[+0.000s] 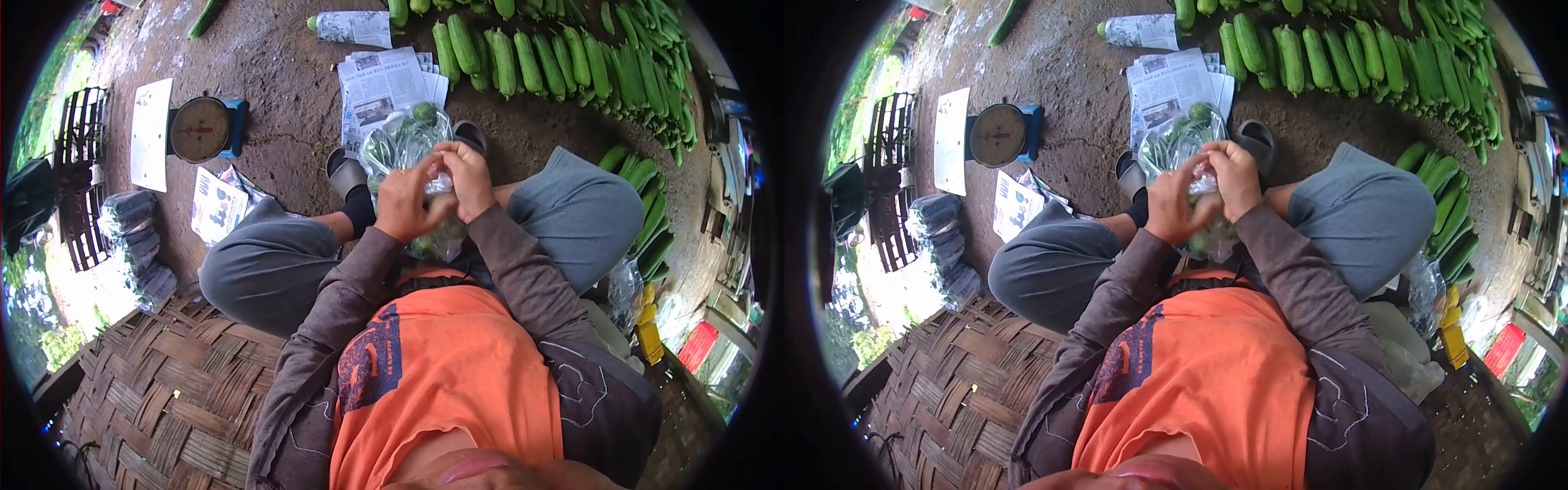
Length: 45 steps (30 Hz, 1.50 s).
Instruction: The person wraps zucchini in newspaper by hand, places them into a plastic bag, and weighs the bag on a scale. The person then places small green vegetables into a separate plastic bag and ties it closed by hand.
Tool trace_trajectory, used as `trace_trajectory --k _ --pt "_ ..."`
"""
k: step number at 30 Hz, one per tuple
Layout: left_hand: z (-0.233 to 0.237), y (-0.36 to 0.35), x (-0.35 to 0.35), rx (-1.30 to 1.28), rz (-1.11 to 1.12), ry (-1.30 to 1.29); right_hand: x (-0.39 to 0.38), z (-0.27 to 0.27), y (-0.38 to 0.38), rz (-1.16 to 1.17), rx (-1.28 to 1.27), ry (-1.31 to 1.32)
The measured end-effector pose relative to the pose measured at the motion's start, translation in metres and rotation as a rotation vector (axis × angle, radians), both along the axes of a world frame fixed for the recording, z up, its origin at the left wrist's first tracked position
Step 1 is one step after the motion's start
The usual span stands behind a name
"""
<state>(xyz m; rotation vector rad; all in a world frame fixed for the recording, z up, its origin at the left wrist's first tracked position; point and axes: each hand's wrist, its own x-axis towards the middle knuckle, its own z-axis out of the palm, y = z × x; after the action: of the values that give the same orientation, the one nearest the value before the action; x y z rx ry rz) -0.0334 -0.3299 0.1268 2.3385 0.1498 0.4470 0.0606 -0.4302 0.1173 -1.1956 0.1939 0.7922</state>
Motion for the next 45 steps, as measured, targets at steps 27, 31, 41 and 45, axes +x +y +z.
trace_trajectory --k 27,31,41,45 --pt "-0.031 -0.012 0.010 -0.250 0.110 -0.111 0.064 0.053 -0.032 0.898 -0.160 -1.040" --pt "-0.022 -0.009 0.009 -0.493 0.133 0.093 0.022 0.007 -0.035 0.826 -0.359 -1.171" --pt "-0.029 -0.004 0.015 -0.445 0.158 -0.140 0.017 -0.009 -0.018 0.462 -0.257 -1.149" --pt "-0.036 -0.004 0.013 -0.348 -0.002 0.088 0.025 0.028 -0.009 0.449 -0.313 -1.279"
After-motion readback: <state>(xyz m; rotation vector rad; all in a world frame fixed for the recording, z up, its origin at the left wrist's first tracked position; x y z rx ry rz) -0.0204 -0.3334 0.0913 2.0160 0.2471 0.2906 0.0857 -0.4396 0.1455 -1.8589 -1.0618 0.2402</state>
